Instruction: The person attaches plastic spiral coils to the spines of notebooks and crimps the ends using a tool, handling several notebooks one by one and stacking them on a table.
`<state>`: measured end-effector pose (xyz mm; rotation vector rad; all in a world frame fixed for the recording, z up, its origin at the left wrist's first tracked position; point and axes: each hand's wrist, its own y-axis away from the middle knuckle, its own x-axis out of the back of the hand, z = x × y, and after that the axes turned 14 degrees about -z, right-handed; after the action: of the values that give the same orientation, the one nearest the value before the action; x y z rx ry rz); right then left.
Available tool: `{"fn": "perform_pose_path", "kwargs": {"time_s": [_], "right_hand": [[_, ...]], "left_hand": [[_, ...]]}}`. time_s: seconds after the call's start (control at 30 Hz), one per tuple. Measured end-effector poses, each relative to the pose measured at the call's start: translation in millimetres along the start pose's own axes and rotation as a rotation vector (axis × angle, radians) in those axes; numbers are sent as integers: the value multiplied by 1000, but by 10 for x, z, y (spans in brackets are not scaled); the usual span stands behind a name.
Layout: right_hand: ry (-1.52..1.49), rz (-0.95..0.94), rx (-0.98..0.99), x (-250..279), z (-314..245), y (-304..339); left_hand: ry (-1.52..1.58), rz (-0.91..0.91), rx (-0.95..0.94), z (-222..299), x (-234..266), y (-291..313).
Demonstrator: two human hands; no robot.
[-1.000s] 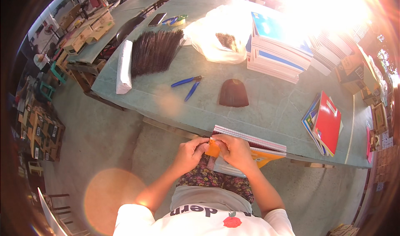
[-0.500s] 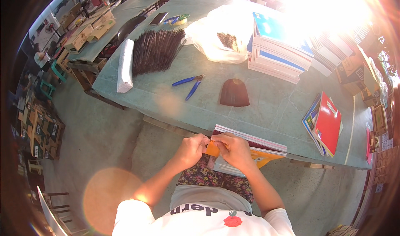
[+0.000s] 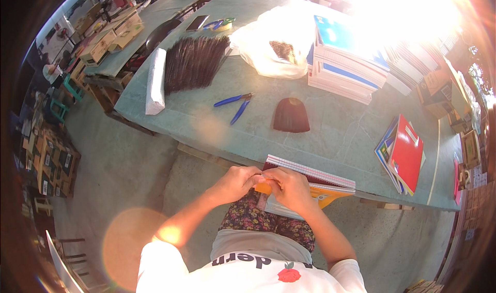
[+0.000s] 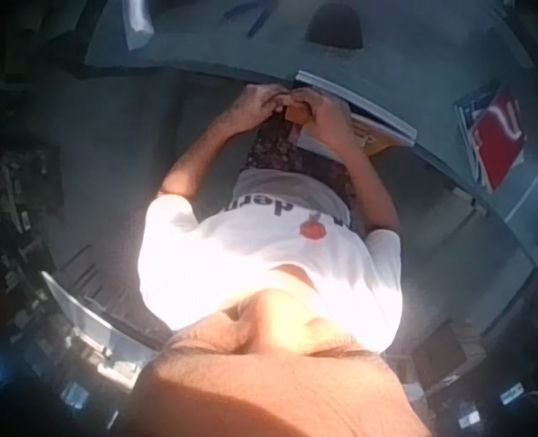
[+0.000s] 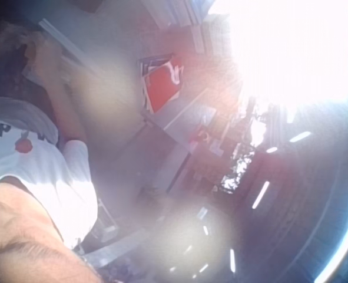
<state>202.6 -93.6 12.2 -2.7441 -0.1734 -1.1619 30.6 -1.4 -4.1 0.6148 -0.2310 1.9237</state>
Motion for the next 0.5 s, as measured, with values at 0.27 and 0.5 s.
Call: {"fn": "perform_pose_path", "kwargs": {"time_s": [0.27,0.5], "right_hand": [[77,38,-2,7,25,26],[110,11,26,-35,-15,3]], "left_hand": [[104,68,179,143,175,-35],[214,-114,225,149,165,53]]}}
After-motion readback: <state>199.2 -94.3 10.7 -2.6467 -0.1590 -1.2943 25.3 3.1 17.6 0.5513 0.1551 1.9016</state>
